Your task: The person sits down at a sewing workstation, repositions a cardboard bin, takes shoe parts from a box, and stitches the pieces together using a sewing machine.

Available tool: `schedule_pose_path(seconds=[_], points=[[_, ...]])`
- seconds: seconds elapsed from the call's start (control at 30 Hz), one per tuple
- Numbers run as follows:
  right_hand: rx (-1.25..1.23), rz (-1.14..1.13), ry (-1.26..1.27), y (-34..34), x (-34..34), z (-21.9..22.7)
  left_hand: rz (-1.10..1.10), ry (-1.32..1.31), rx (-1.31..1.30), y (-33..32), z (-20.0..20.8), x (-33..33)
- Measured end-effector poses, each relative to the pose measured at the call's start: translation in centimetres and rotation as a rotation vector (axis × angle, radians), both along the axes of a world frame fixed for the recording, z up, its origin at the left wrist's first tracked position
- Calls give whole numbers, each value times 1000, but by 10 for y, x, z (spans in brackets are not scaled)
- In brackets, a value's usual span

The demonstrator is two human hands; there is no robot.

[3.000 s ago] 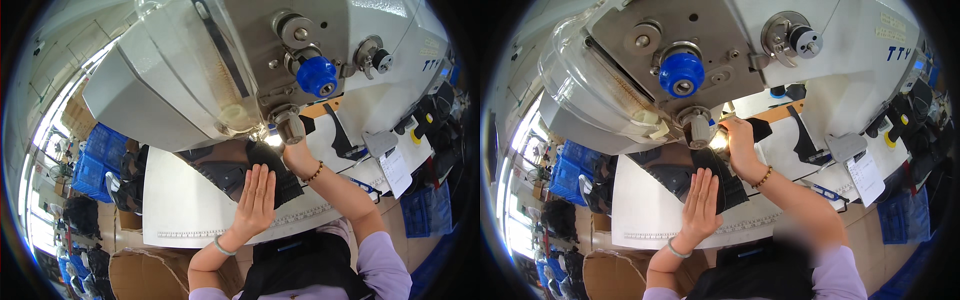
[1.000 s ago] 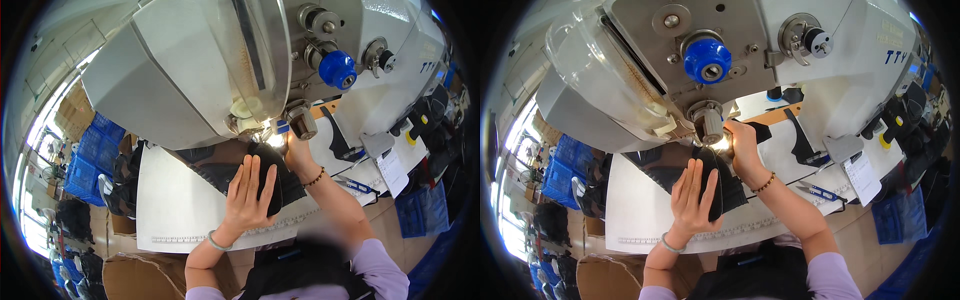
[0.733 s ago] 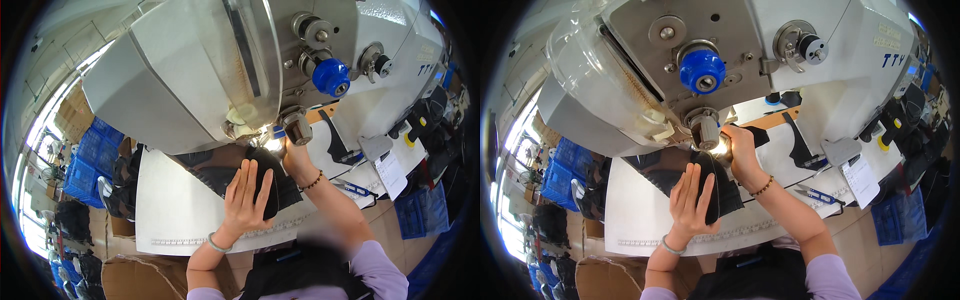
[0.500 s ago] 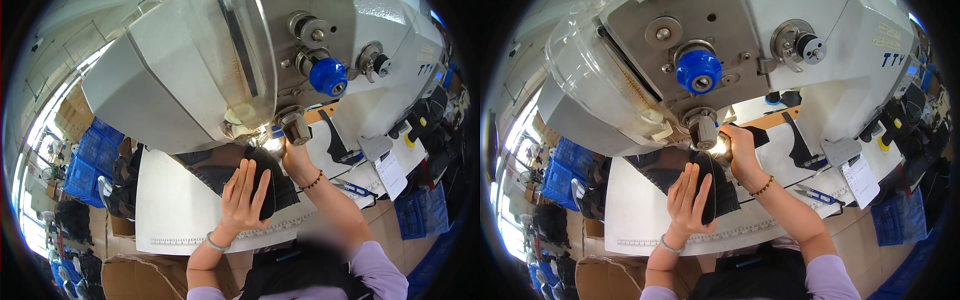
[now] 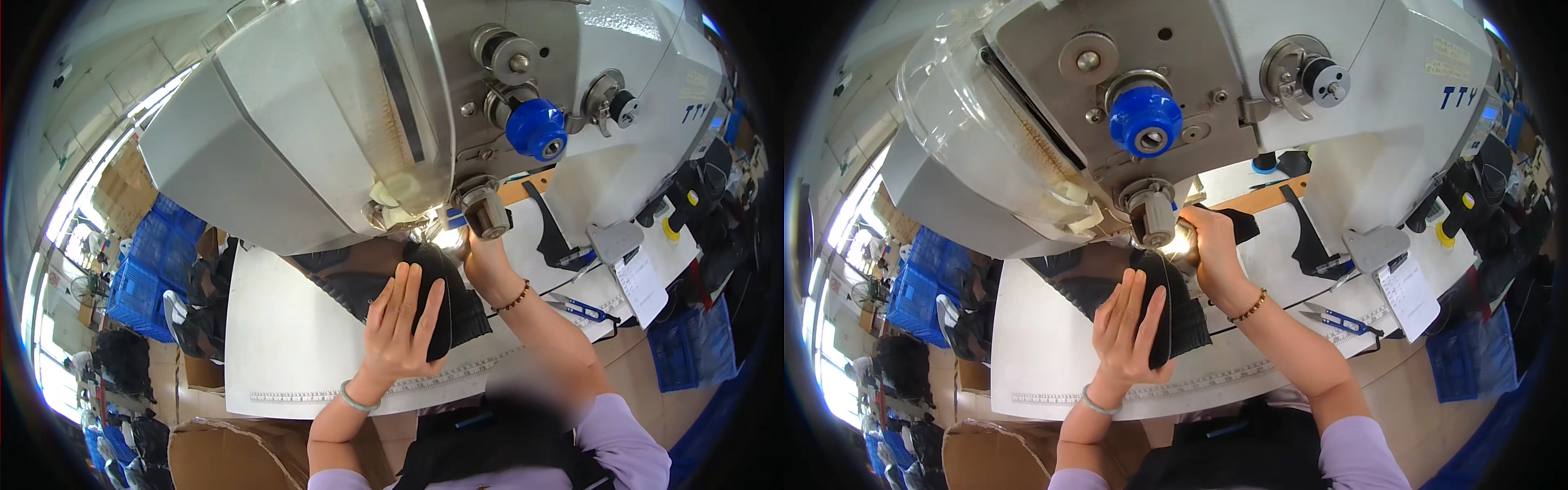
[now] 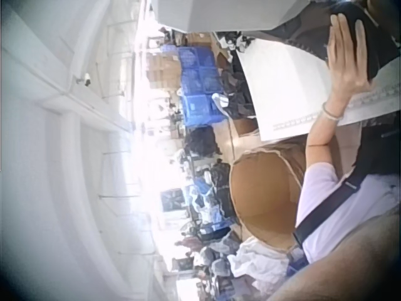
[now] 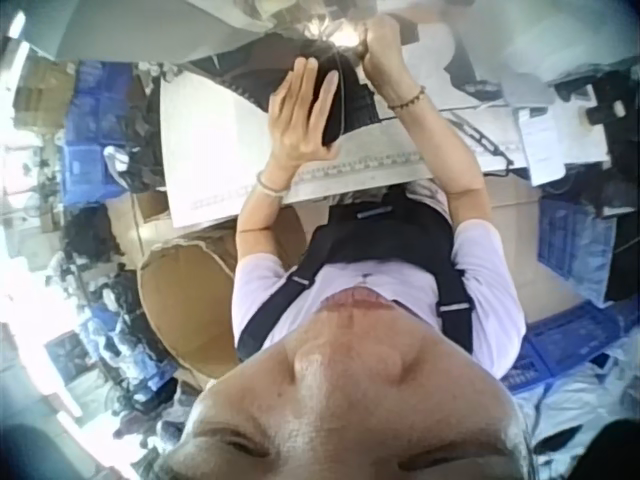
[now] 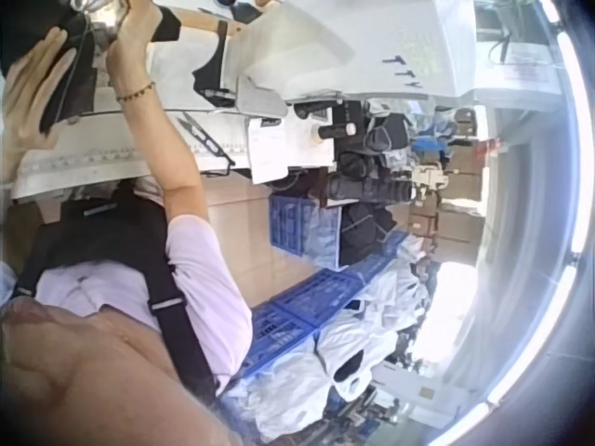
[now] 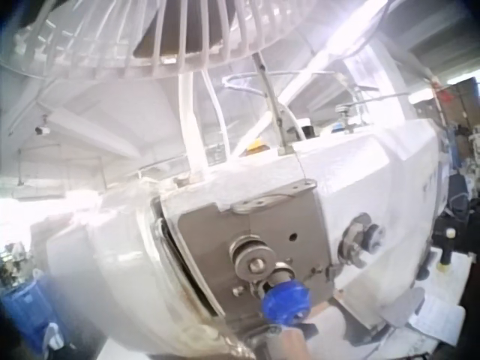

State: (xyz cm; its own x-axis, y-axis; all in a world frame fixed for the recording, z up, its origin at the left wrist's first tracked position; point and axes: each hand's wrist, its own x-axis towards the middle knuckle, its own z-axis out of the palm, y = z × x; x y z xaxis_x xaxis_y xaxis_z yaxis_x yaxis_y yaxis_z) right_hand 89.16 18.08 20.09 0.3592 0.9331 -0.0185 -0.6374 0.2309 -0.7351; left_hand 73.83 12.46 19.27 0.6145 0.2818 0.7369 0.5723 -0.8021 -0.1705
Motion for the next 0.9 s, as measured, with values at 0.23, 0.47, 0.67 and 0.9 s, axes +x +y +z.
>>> schedule_pose_path(seconds=[0.23, 0.47, 0.67, 0.9], points=[[2, -2, -4, -1, -1, 2, 4, -9, 3, 0, 0, 2], [-2, 32, 4, 0, 2, 0, 9, -1, -20, -2, 2, 3], [-92, -11, 74, 1, -2, 4, 16, 20, -27, -3, 3, 3], [-11, 5, 19, 0, -1, 1, 30, 36, 29, 0, 1, 1]])
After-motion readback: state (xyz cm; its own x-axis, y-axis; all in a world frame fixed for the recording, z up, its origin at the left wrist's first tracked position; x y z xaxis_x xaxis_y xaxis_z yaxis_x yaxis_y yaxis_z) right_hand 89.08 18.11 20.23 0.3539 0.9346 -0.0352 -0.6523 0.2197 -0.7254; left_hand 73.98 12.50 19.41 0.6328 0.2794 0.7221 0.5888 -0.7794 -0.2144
